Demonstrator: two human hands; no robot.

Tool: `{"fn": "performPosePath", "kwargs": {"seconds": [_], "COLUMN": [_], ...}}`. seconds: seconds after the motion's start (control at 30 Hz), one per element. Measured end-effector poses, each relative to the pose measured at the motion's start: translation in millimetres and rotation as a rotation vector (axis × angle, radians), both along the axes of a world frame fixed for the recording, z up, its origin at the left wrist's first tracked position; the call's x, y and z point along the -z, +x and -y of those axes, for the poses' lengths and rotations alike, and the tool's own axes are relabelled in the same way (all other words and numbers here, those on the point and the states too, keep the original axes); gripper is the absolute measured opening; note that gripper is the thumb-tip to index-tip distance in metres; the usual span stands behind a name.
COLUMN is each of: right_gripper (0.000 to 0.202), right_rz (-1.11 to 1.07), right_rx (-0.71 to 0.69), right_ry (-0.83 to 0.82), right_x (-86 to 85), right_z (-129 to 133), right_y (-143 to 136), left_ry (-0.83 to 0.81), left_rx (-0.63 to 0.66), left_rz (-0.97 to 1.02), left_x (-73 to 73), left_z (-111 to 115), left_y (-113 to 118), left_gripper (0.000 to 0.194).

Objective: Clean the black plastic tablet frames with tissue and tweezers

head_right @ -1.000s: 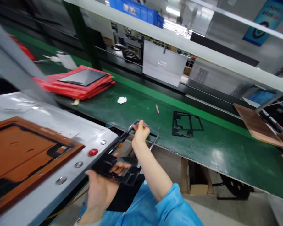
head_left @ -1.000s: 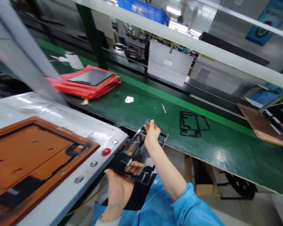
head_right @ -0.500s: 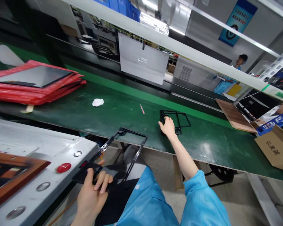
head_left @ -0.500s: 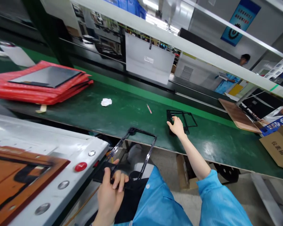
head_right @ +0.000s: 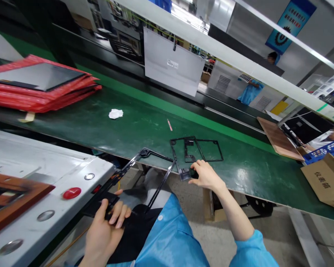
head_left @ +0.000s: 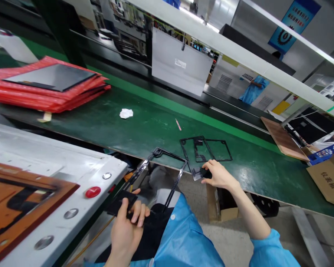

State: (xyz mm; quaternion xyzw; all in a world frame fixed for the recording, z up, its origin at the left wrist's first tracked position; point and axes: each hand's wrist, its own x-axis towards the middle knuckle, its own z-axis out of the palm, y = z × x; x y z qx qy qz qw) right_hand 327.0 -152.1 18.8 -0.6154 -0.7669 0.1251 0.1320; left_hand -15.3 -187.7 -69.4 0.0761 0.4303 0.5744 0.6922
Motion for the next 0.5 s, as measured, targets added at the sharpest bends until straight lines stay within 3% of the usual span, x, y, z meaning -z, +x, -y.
{"fn": "performPosePath", "kwargs": {"seconds": [0.1, 0.2, 0.3, 0.43, 0.5], "right_gripper": [0.026, 0.015, 0.016, 0.031, 0.034], "right_rz": [0.043, 0.028, -0.023, -0.058, -0.043], "right_rx": [-0.057, -0.06, 0.02, 0.245, 0.361], "right_ry": [0.036, 0.107, 0.213, 0.384, 0.411], "right_x": [12.7, 14.6, -1.0, -29.5, -35.1], "right_z": [18.3, 11.7, -8.6, -36.3, -47.0], "right_y": [-10.8, -19.8, -22.5, -26.1, -31.2], "left_ry": [-0.004, 0.003, 0.01, 0.02, 0.026], "left_rx": [0.001, -0.007, -0.016, -0.011, -0.005], "left_rz": [0.013, 0.019, 0.023, 0.033, 0.034], "left_x": [1.0, 2.8, 5.4, 8.6, 9.9], "left_z": [-0.7, 0.8, 3.5, 5.9, 6.5], "left_y": [-0.3, -2.2, -2.3, 1.5, 3.2], "left_gripper": [0.069, 0.06, 0.051, 0.047, 0.048]}}
